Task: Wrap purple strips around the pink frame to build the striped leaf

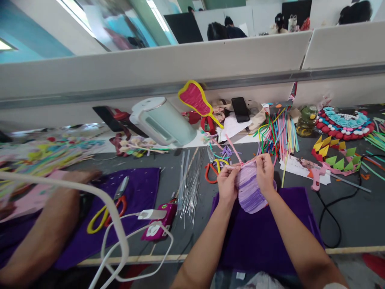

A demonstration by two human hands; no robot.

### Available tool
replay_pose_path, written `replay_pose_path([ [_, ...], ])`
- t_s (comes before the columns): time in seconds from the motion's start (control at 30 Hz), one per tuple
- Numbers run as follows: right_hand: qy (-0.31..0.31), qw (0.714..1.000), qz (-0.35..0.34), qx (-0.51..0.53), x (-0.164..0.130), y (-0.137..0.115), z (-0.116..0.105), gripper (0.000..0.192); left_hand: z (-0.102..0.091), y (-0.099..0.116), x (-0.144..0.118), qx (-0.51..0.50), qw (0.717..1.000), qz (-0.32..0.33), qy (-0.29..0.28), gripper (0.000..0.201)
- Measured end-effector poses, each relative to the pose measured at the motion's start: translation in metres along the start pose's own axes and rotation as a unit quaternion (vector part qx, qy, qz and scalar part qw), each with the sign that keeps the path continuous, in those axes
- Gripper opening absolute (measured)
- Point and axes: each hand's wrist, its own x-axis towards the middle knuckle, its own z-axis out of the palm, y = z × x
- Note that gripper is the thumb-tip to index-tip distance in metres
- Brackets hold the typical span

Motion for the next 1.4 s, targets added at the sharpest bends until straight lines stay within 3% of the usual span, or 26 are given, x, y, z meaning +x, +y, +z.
replay_pose_path([
  [0.1,0.014,1.000,0.006,-0.021,0.006,0.009,-0.004,0.025,0.002,0.001,-0.001,0.008,1.000,0.012,0.004,0.019],
  [0.27,-0.040,0.997,0.058,0.028,0.013,0.016,-0.008,0.023,0.002,0.000,-0.001,0.045,0.997,0.064,0.014,0.020],
  [0.47,-0.120,0.990,0.055,0.038,0.012,0.005,-0.008,0.021,0.002,0.000,-0.004,0.075,0.994,0.084,0.007,0.021],
  [0.6,-0.138,0.989,0.043,0.006,0.012,0.000,-0.009,0.019,0.005,0.002,-0.007,0.072,0.994,0.086,-0.002,0.020],
  [0.87,-0.127,0.989,0.059,-0.046,0.014,0.007,-0.014,0.016,0.008,0.004,-0.011,-0.029,0.999,-0.028,-0.022,0.023],
  [1.1,-0.147,0.984,0.079,-0.068,0.017,0.005,-0.018,0.014,0.009,0.011,-0.010,-0.130,0.981,-0.146,-0.009,0.034],
  [1.4,-0.160,0.987,0.034,-0.009,0.011,-0.007,-0.012,0.007,0.012,0.015,-0.011,-0.104,0.992,-0.067,0.025,0.028],
])
